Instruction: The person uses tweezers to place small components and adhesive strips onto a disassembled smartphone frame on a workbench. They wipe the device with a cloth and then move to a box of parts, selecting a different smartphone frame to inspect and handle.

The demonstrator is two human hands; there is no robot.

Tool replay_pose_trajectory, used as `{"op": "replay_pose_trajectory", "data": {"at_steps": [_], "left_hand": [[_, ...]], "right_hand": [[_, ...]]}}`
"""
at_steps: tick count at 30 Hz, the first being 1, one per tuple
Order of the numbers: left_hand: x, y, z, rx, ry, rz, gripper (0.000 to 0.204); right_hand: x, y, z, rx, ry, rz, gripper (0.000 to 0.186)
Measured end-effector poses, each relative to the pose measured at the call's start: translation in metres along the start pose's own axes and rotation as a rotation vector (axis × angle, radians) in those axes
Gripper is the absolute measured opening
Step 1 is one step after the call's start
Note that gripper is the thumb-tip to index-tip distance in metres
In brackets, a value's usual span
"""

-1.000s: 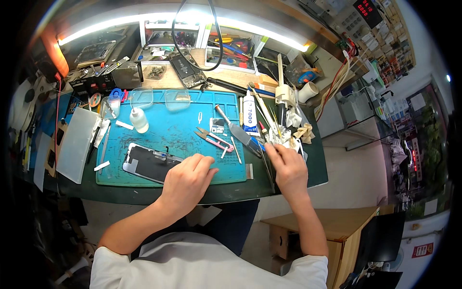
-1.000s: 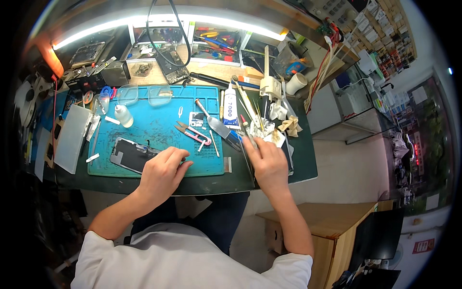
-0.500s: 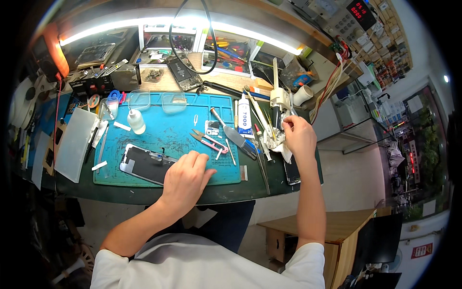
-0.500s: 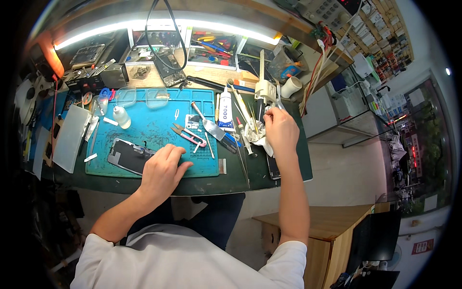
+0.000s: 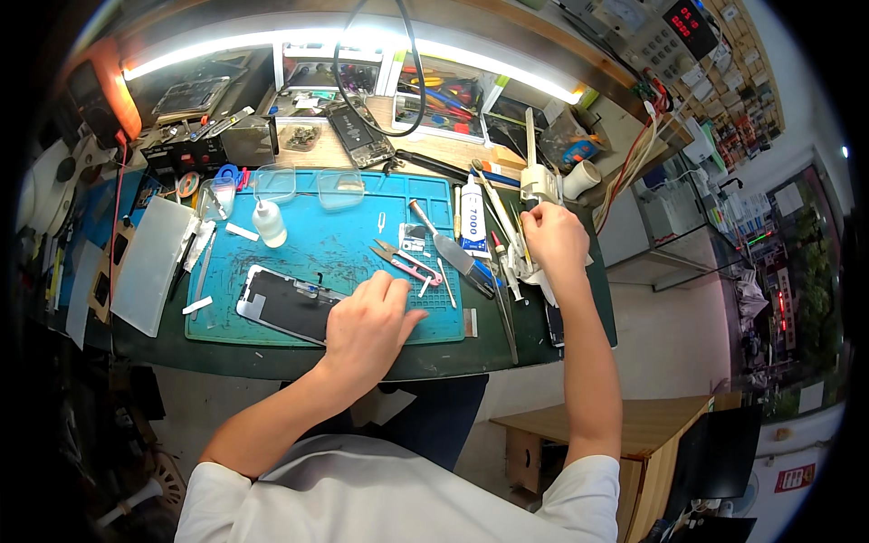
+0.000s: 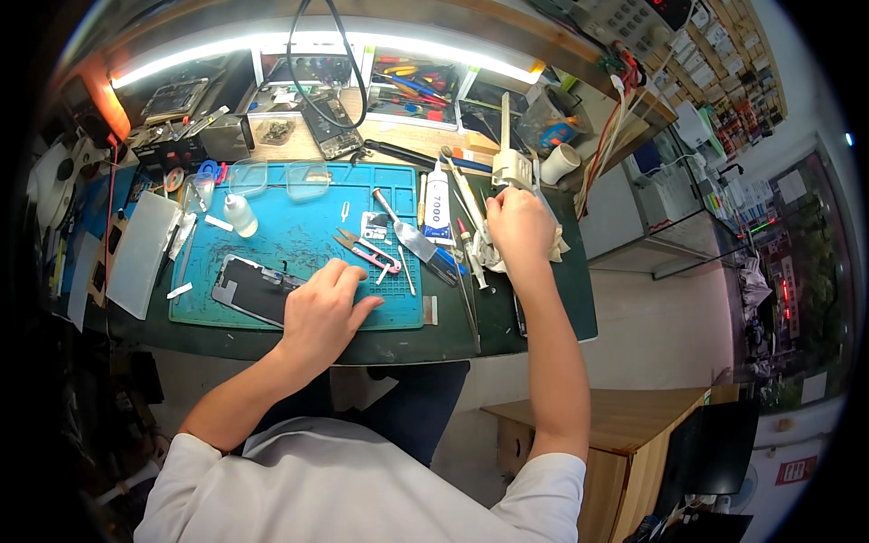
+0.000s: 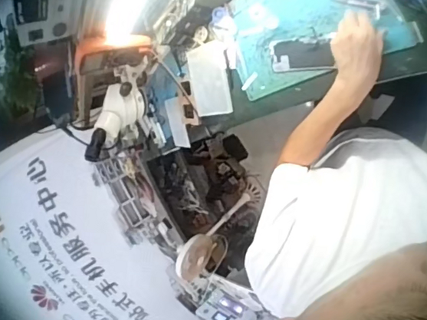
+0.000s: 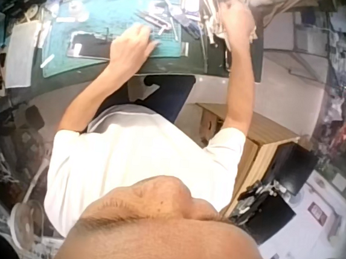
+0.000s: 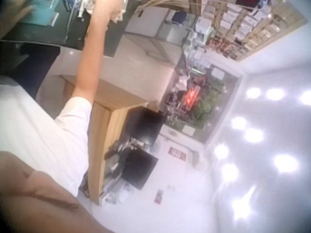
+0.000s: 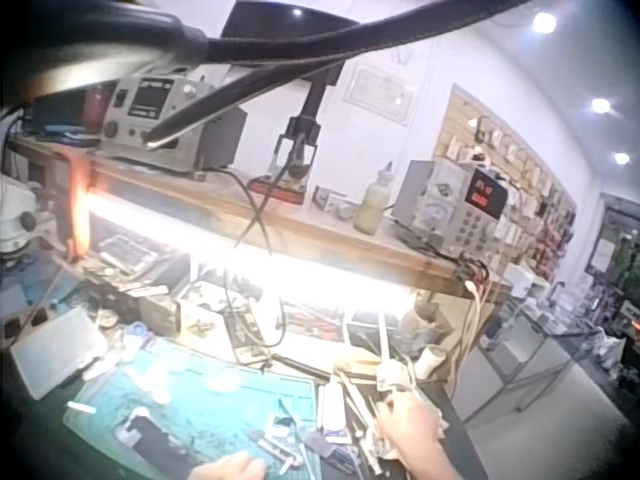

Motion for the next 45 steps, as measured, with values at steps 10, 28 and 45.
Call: {"op": "replay_pose_trajectory", "data": {"at_steps": [10, 28, 45], "left_hand": [[0.007, -0.011, 0.004, 0.005, 0.016, 0.049, 0.032], [0.000, -0.007, 0.003, -0.041, 0.035, 0.070, 0.029], [-0.014, -0.021, -0.027, -1.312, 0.446, -0.237, 0.018]], "right_hand": [[-0.074, -0.002, -0.061, 0.459, 0.343, -0.216, 0.014], [-0.061, -0.038, -0.128, 0.367, 0.355, -0.470, 0.027], [-0.091, 0.000, -0.108, 1.116, 0.154, -0.352, 0.014]]}}
Point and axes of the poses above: each hand's wrist, its own x-axis towards the middle knuckle, its own y-axis out of the back of the hand, z = x × y, the point moved 6 cm from there along x, towards the middle knuckle, and after that the axes turned 7 degrees about x, right-handed, at the moved point
